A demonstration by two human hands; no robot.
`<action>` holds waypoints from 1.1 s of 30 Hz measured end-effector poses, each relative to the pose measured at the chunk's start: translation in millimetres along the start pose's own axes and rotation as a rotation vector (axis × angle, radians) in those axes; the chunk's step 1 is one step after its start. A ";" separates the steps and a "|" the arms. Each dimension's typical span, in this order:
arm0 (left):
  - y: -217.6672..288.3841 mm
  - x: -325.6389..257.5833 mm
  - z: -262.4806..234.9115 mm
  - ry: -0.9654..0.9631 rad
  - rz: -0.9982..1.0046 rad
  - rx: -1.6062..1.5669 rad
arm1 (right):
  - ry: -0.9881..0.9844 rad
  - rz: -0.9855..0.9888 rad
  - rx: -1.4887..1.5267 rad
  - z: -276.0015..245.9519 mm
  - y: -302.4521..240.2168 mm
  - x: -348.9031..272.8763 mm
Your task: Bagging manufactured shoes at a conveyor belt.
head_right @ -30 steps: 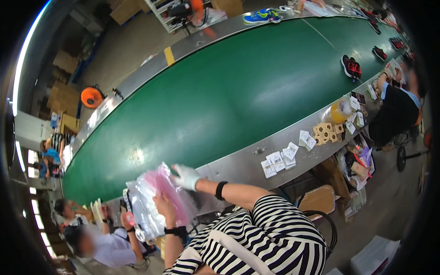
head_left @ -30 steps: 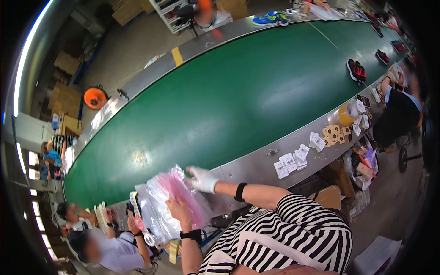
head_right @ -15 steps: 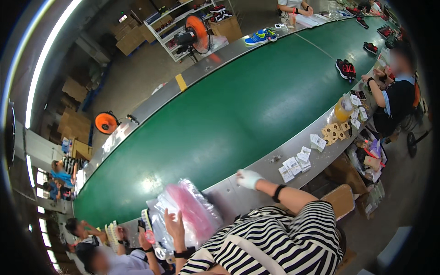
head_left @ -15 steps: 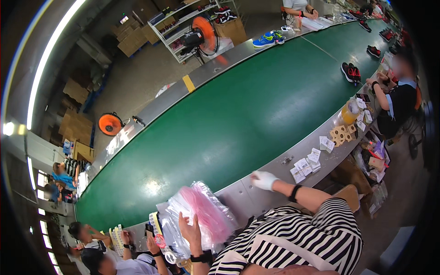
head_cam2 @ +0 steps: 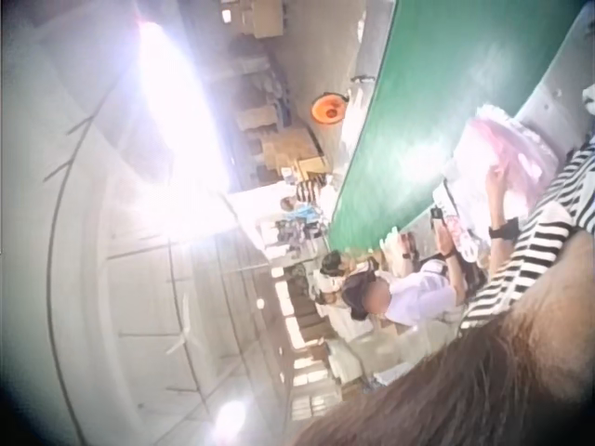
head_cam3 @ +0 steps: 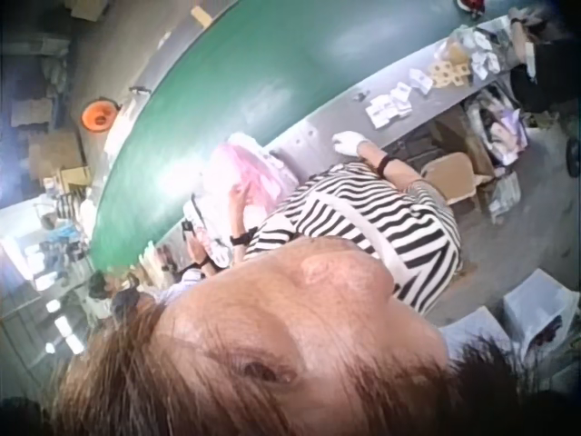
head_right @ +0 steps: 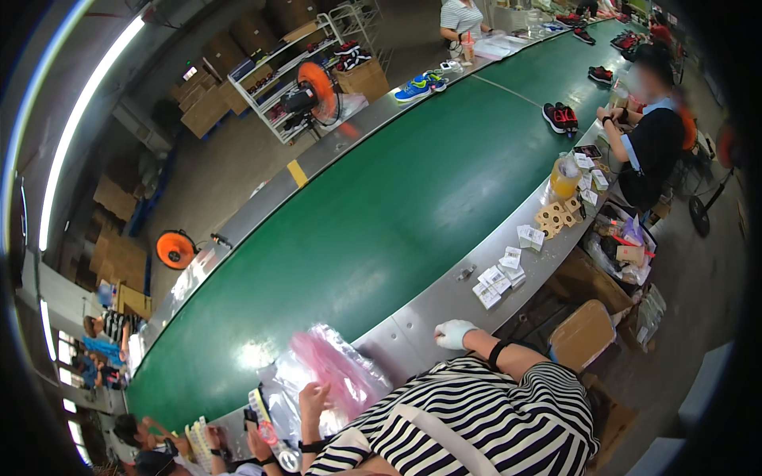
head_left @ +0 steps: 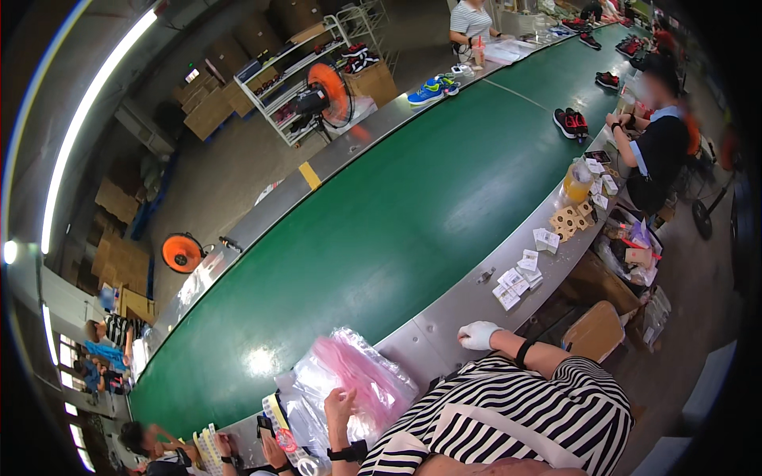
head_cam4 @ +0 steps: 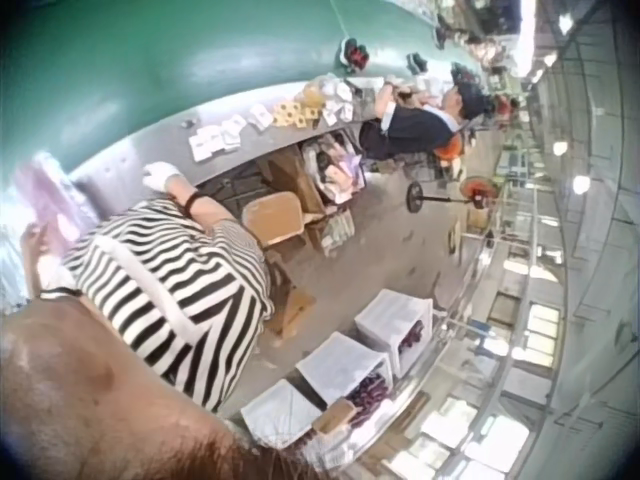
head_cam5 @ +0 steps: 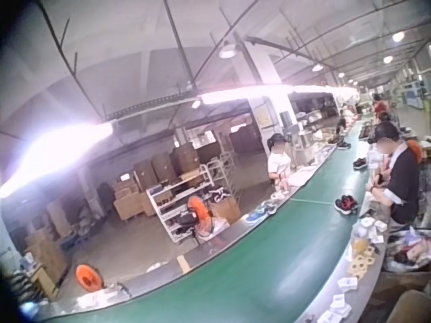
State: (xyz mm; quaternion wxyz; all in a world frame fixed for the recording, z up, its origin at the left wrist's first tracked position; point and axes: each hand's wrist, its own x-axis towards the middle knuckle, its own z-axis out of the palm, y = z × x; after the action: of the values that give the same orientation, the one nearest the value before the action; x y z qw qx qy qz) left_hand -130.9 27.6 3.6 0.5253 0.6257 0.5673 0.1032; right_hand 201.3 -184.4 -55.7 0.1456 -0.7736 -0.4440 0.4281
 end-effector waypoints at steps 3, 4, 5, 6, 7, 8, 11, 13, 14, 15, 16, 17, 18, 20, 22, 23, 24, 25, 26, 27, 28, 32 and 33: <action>1.1 -2.1 -10.1 -0.060 -0.076 -0.142 | 0.028 0.041 -0.020 -1.1 6.6 -7.7; -2.2 -0.4 -11.3 -0.015 -0.004 -0.091 | 0.025 0.047 -0.029 1.3 9.4 -10.7; -3.8 2.2 -11.2 0.030 0.069 -0.042 | 0.041 0.058 -0.033 4.4 9.8 -12.4; -3.8 4.8 -9.3 0.059 0.069 0.009 | 0.007 0.046 -0.066 7.0 7.6 -13.0; -8.9 11.3 -5.2 0.048 0.080 -0.002 | -0.029 0.036 -0.098 9.9 5.7 -14.0; -16.1 20.7 0.3 0.097 0.134 0.215 | -0.054 0.026 -0.135 15.9 4.7 -11.7; -10.4 25.7 12.5 0.164 0.162 0.468 | -0.110 0.022 -0.188 17.1 -7.3 -13.8; -13.1 28.3 16.3 0.263 0.337 0.648 | -0.101 0.003 -0.120 20.0 -9.1 -15.7; -13.8 30.1 18.8 0.265 0.345 0.644 | -0.113 0.017 -0.116 18.3 -9.9 -15.6; -15.9 29.3 22.0 0.305 0.322 0.646 | -0.108 0.018 -0.117 17.7 -8.9 -15.3; -17.8 28.6 23.9 0.346 0.299 0.649 | -0.118 0.029 -0.133 17.6 -7.5 -14.2; -18.8 27.2 24.1 0.348 0.302 0.648 | -0.129 0.038 -0.150 17.5 -5.7 -12.5; -18.5 26.3 23.0 0.350 0.283 0.621 | -0.129 0.031 -0.155 16.9 -4.0 -9.9; -24.0 28.6 17.0 0.354 0.268 0.596 | -0.113 0.013 -0.148 14.1 -0.9 -6.7; -23.9 33.6 6.6 0.197 0.178 0.257 | -0.096 -0.011 -0.148 7.6 2.9 -3.0; -22.8 35.3 4.6 0.201 0.184 0.256 | -0.090 -0.008 -0.145 5.0 5.9 -2.6; -17.1 26.3 -0.5 0.147 0.067 0.086 | -0.090 -0.011 -0.147 2.7 7.3 0.3; -8.7 19.0 -2.3 0.078 -0.044 -0.080 | -0.085 -0.009 -0.146 -0.4 11.8 0.1; 3.4 13.2 -2.6 0.066 -0.053 -0.008 | -0.072 0.002 -0.137 -3.7 16.3 -0.1; 1.3 16.3 -5.0 0.076 -0.053 -0.013 | -0.066 0.002 -0.136 -7.3 16.5 0.6; -4.3 22.2 -5.7 0.221 0.053 0.293 | -0.065 0.009 -0.131 -11.0 18.0 -0.8; 9.4 24.3 17.6 0.316 0.048 0.730 | -0.052 0.014 -0.131 -17.2 32.8 4.6; 8.4 27.2 23.3 0.318 0.046 0.842 | -0.044 0.005 -0.126 -18.0 36.2 5.5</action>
State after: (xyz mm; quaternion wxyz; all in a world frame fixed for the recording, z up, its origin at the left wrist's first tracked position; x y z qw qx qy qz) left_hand -99.8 38.9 -12.5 0.1290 0.7738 0.6194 -0.0303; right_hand 237.3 -197.6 -69.9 0.0856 -0.7729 -0.4711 0.4165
